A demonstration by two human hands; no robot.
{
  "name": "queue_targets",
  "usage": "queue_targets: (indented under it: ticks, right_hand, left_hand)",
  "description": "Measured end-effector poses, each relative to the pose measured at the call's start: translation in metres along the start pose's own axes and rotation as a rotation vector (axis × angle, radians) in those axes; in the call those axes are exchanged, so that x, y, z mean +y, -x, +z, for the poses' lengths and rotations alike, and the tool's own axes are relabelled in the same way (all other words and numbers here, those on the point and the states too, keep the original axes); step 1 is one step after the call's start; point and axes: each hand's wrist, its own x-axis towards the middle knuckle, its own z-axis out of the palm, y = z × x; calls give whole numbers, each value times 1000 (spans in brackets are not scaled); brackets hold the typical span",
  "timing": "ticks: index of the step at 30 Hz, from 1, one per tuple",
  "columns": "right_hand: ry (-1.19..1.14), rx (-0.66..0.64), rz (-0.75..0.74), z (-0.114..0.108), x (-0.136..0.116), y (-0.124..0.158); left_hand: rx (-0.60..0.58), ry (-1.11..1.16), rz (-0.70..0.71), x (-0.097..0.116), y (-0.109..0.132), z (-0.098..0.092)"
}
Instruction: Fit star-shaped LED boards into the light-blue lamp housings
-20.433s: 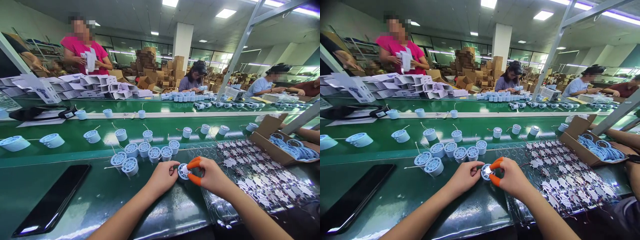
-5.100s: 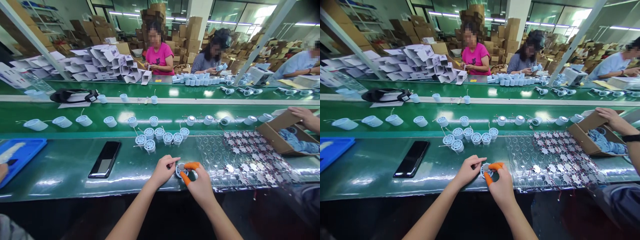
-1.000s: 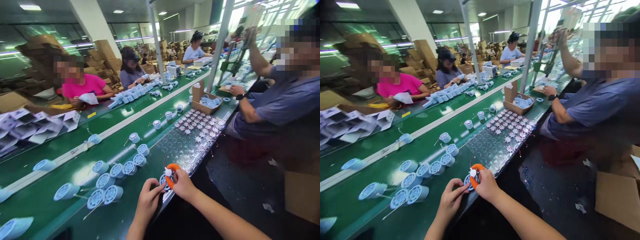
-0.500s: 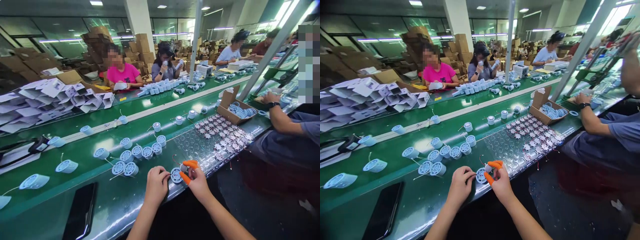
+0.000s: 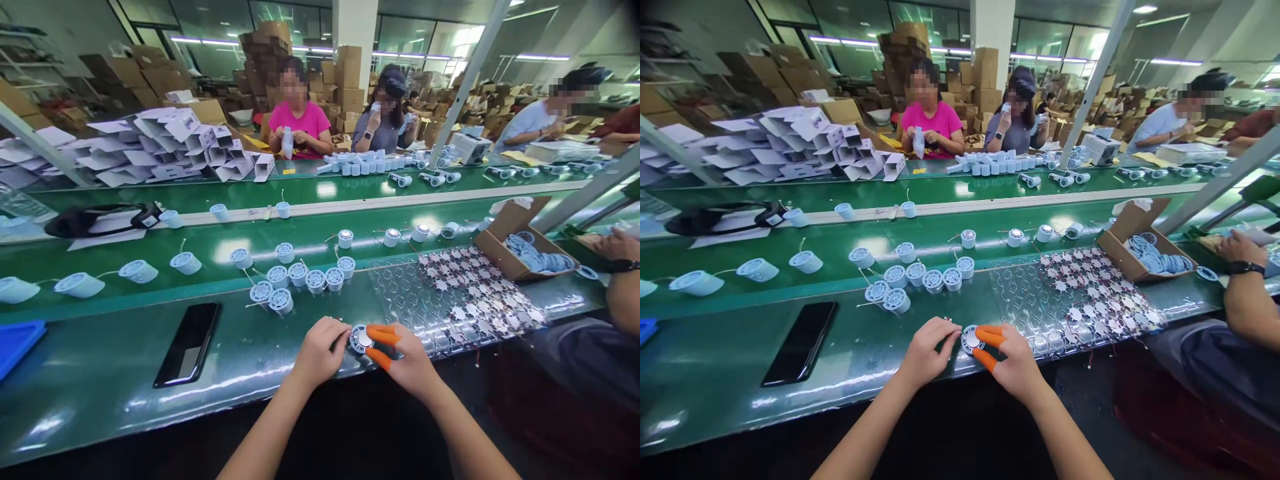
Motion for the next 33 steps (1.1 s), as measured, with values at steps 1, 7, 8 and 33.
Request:
queue_targets:
  ticks: [1,7,8,33]
  right_hand:
    - [40,1,-26,-1,2,-1]
    - [164,56,22,11,4,4]
    - [162,61,40,14,3,5]
    - [952,-43,596,-102,63,34]
  left_hand:
    - [5,2,-15,-1,1,3]
    - [-23,14,-207,-9,6,21]
    - [-55,11,-221,-11,7,24]
    - [-380,393,-229,47,-7,4]
